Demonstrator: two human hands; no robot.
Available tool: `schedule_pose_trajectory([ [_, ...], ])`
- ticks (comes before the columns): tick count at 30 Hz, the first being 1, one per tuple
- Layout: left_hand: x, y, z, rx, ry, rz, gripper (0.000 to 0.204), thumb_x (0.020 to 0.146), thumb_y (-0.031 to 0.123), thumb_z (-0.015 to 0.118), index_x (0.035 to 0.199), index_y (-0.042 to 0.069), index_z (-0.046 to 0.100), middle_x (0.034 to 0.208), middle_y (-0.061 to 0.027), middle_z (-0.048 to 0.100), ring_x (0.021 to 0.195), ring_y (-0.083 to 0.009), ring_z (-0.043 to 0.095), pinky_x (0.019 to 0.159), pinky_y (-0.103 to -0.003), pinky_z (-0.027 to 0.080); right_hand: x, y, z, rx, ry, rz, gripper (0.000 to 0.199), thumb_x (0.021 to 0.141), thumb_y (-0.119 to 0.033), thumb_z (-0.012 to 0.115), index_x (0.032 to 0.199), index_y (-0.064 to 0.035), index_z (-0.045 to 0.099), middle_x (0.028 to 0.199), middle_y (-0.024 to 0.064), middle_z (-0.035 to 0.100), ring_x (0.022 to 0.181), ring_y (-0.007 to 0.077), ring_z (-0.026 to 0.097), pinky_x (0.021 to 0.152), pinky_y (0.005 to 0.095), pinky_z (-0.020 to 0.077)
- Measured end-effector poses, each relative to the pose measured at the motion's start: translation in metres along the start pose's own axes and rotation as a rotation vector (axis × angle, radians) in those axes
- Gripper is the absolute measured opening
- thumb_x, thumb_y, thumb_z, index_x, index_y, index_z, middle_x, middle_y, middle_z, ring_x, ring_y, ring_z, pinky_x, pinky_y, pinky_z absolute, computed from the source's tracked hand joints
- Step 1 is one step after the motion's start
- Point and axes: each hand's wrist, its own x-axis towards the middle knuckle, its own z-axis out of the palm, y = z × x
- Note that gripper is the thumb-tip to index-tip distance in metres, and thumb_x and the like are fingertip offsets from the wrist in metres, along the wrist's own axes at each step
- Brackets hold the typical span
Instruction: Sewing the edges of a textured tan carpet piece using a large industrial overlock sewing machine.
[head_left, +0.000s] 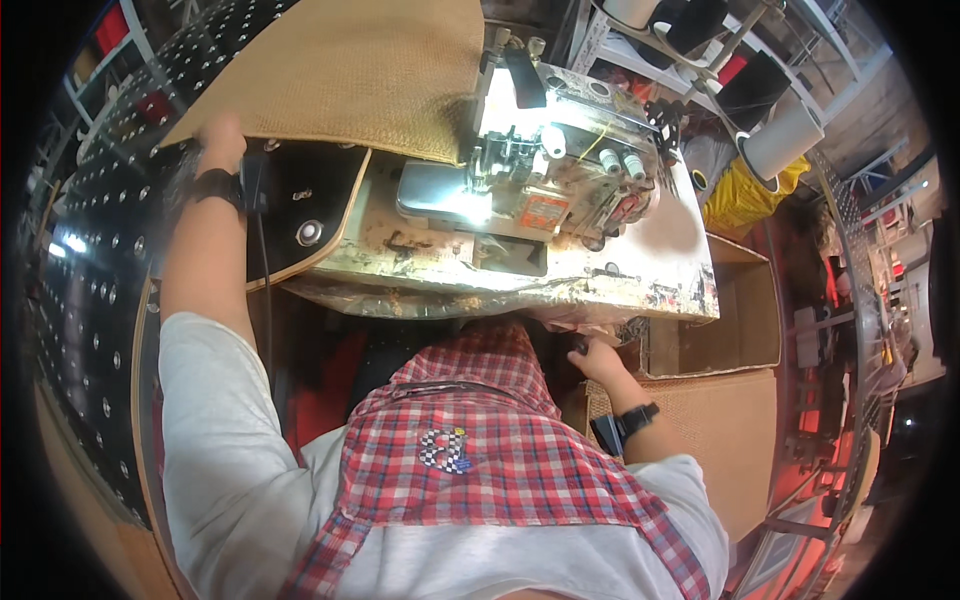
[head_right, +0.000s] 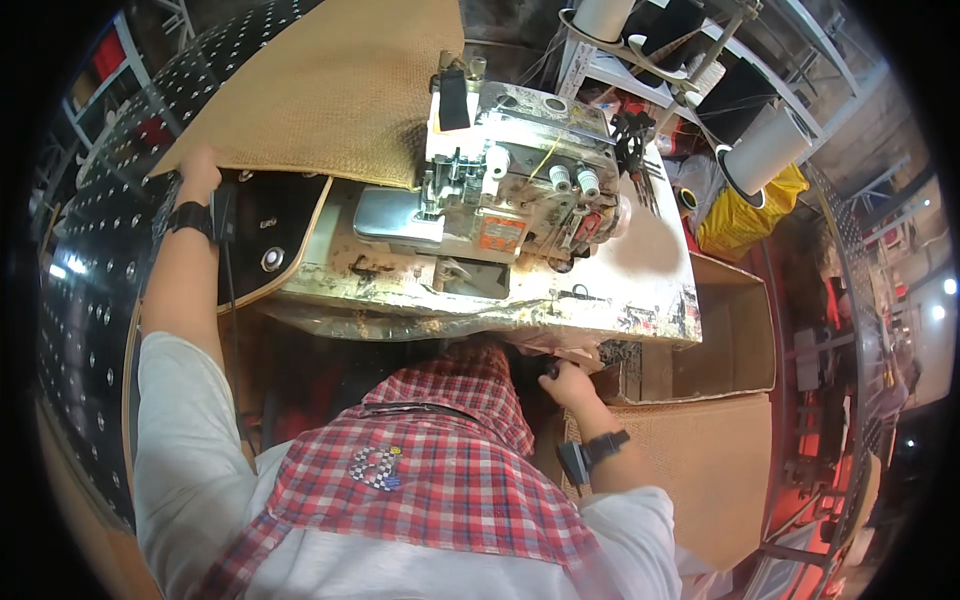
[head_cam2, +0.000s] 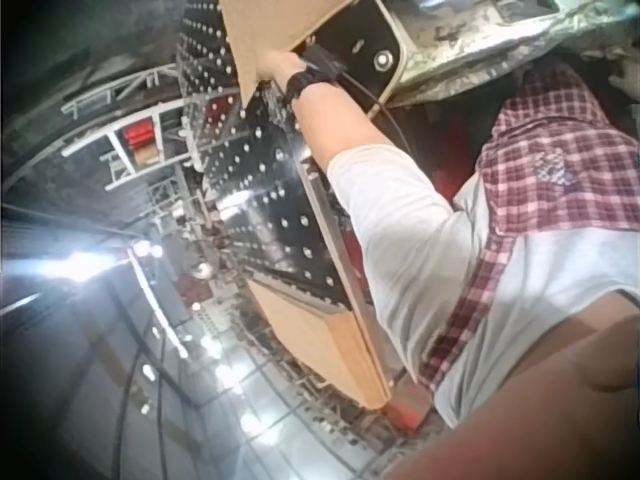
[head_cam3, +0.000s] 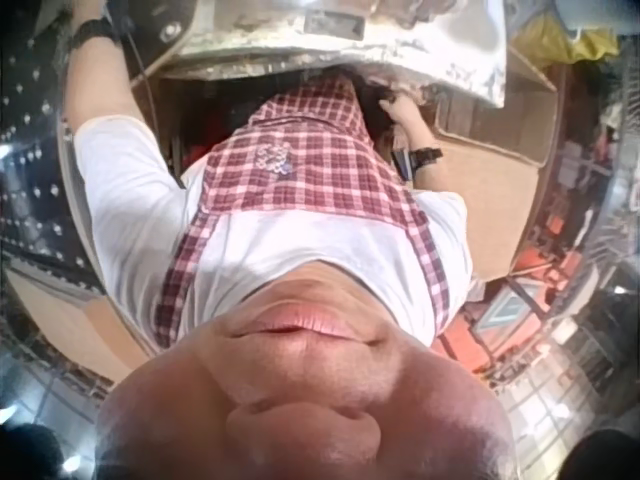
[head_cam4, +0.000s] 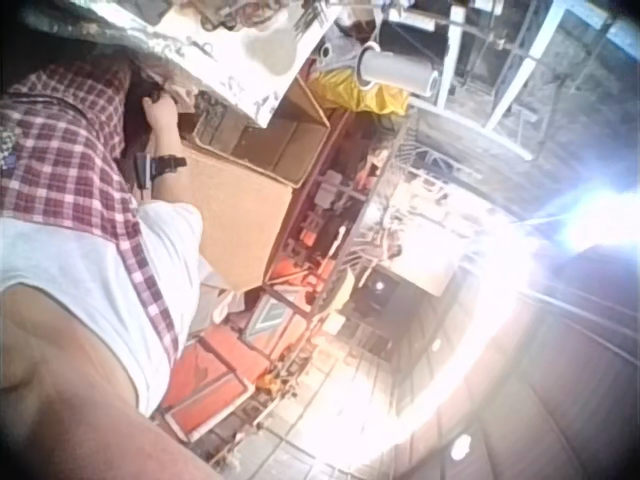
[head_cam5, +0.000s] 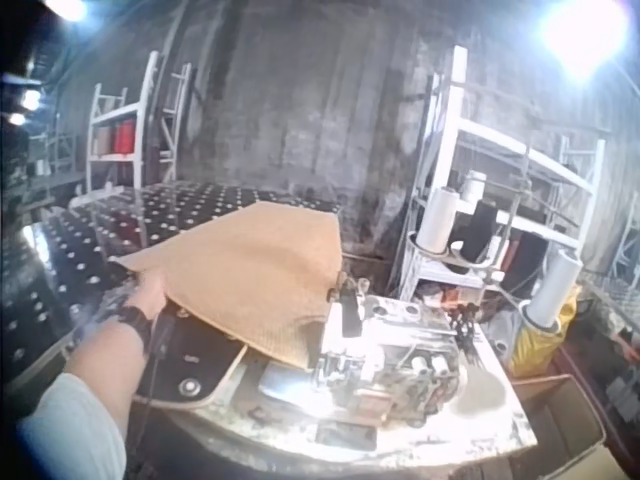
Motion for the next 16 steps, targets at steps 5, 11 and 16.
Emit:
schedule_pose_trajectory([
  [5, -0.069, 0.089, -0.116, -0.998, 0.022, 0.162, 0.054, 0.071, 0.015, 0.058, 0.121, 0.003, 0.039, 0.113, -0.0211, 0.048, 0.106, -0.036, 0.044, 0.091, -0.036, 0.035, -0.034, -0.099, -0.054, 0.488, -0.126, -0.177, 0.033, 0.078, -0.027, 0.056, 0.097, -0.0006, 0.048, 0.075, 0.0106, 0.055, 0.062, 0.0172, 0.054, 0.056, 0.0302, 0.043],
  [11, -0.087, 0.171, -0.095, -0.311, 0.122, 0.91, 0.047, 0.07, 0.004, 0.05, 0.116, 0.014, 0.049, 0.122, -0.0087, 0.044, 0.111, -0.0284, 0.04, 0.094, -0.038, 0.032, -0.028, -0.219, -0.101, 0.885, -0.139, -0.523, 0.023, 0.086, -0.022, 0.046, 0.101, -0.004, 0.048, 0.068, 0.0031, 0.05, 0.052, 0.007, 0.047, 0.045, 0.0206, 0.0377],
  [16, -0.077, 0.196, -0.115, -0.376, -0.227, 0.744, 0.037, 0.073, 0.011, 0.052, 0.11, 0.012, 0.054, 0.117, -0.0084, 0.05, 0.102, -0.0236, 0.048, 0.09, -0.034, 0.036, -0.003, -0.269, -0.117, 1.251, -0.248, -0.534, 0.03, 0.087, -0.024, 0.045, 0.113, -0.0082, 0.044, 0.071, 0.0048, 0.051, 0.05, 0.0082, 0.046, 0.044, 0.0201, 0.0377],
])
